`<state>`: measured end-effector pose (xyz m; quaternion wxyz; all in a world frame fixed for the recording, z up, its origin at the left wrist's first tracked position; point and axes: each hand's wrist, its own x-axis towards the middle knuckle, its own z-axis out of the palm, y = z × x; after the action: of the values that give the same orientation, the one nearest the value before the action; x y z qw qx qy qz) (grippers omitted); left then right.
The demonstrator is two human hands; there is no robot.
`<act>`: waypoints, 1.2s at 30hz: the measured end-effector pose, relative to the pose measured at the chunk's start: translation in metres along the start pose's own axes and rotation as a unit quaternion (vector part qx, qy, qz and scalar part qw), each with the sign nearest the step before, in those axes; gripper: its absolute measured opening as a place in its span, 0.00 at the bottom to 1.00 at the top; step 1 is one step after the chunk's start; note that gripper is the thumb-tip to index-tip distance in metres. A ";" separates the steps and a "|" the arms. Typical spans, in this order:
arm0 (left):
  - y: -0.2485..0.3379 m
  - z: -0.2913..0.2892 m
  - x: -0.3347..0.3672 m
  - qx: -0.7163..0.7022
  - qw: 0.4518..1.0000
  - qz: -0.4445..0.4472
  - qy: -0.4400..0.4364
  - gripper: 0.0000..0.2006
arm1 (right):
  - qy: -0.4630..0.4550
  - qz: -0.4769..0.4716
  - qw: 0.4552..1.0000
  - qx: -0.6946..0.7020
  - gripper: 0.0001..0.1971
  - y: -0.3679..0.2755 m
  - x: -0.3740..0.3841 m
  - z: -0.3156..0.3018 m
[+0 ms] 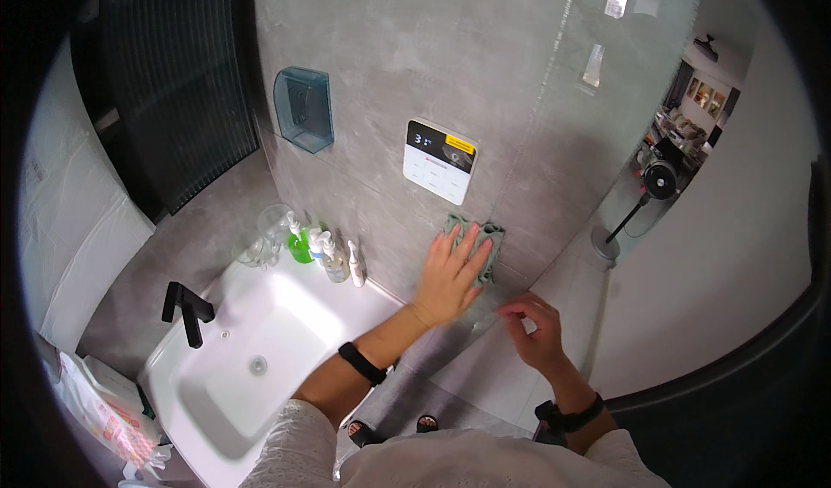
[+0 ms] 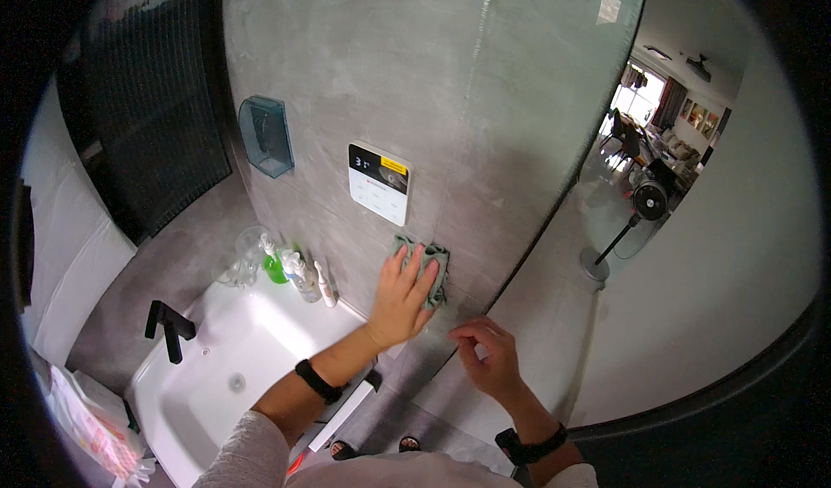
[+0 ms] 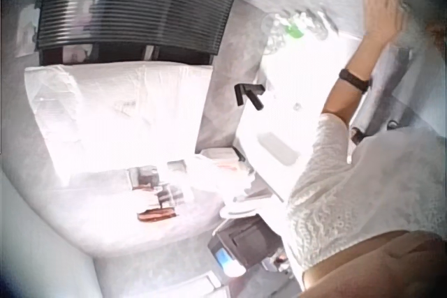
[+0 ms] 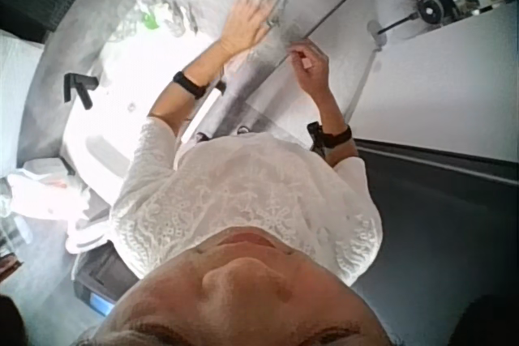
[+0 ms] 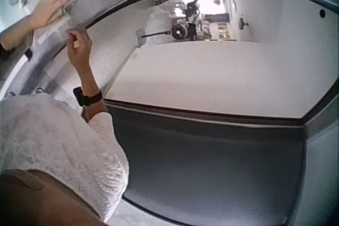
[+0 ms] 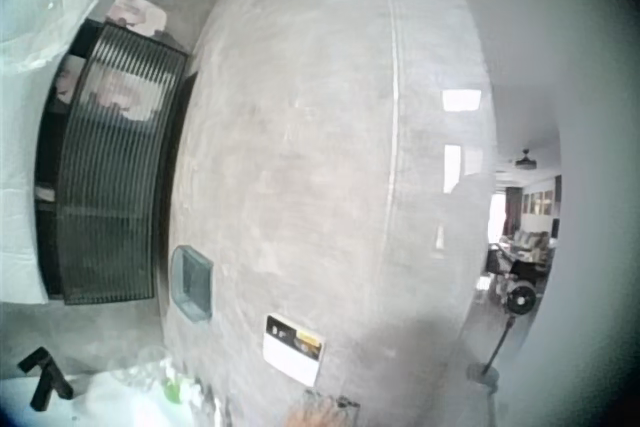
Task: The person wipes down various surfaces in a bathroom using a cloth, including the wall, a glass shelf, the sink basin, and the vanity cabinet, after rinsing and wringing out the cloth in the sink.
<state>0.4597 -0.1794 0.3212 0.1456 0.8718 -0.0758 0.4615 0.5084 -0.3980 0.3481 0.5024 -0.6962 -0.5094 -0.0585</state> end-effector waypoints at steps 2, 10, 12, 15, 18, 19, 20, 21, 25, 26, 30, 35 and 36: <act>0.004 -0.004 0.008 0.012 0.998 0.040 -0.037 0.42 | 0.003 0.008 1.000 0.010 0.08 0.002 0.000 -0.016; 0.054 -0.008 0.040 0.058 0.995 0.078 -0.003 0.40 | 0.023 -0.058 0.998 0.020 0.07 0.002 0.012 -0.043; 0.064 -0.022 0.066 0.055 0.996 0.070 0.002 0.41 | 0.037 -0.084 0.996 0.015 0.07 -0.015 0.032 -0.050; 0.085 -0.042 0.105 0.035 0.997 0.047 0.057 0.41 | 0.066 -0.118 0.991 0.023 0.08 -0.028 0.049 -0.057; 0.084 -0.056 0.132 0.038 0.991 0.024 0.128 0.41 | 0.076 -0.166 0.983 0.021 0.08 -0.041 0.060 -0.061; 0.083 -0.056 0.140 0.043 0.990 0.025 0.131 0.41 | 0.078 -0.184 0.980 0.018 0.08 -0.043 0.061 -0.062; 0.084 -0.055 0.148 0.042 0.984 0.000 0.176 0.41 | 0.080 -0.202 0.976 0.016 0.08 -0.044 0.061 -0.062; 0.086 -0.052 0.154 0.042 0.974 -0.025 0.220 0.41 | 0.078 -0.207 0.975 0.019 0.08 -0.043 0.062 -0.060; 0.110 -0.042 0.147 -0.002 0.988 0.055 0.143 0.41 | 0.065 -0.216 0.974 0.016 0.08 -0.033 0.066 -0.064; 0.103 -0.048 0.151 0.010 0.987 0.082 0.141 0.41 | 0.055 -0.236 0.970 0.004 0.08 -0.034 0.069 -0.063; 0.066 -0.091 0.179 0.061 0.983 0.045 0.169 0.41 | 0.081 -0.267 0.960 0.018 0.10 -0.056 0.083 -0.051; 0.033 -0.126 0.212 0.050 0.979 0.072 0.186 0.38 | 0.088 -0.284 0.955 -0.005 0.10 -0.084 0.103 -0.037; 0.017 -0.134 0.212 0.060 0.978 0.058 0.191 0.38 | 0.080 -0.285 0.955 -0.007 0.10 -0.089 0.107 -0.031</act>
<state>0.4696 -0.1510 0.5712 0.0773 0.7688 -0.0692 0.6310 0.5039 -0.3538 0.4834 0.4989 -0.5188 -0.6444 -0.2584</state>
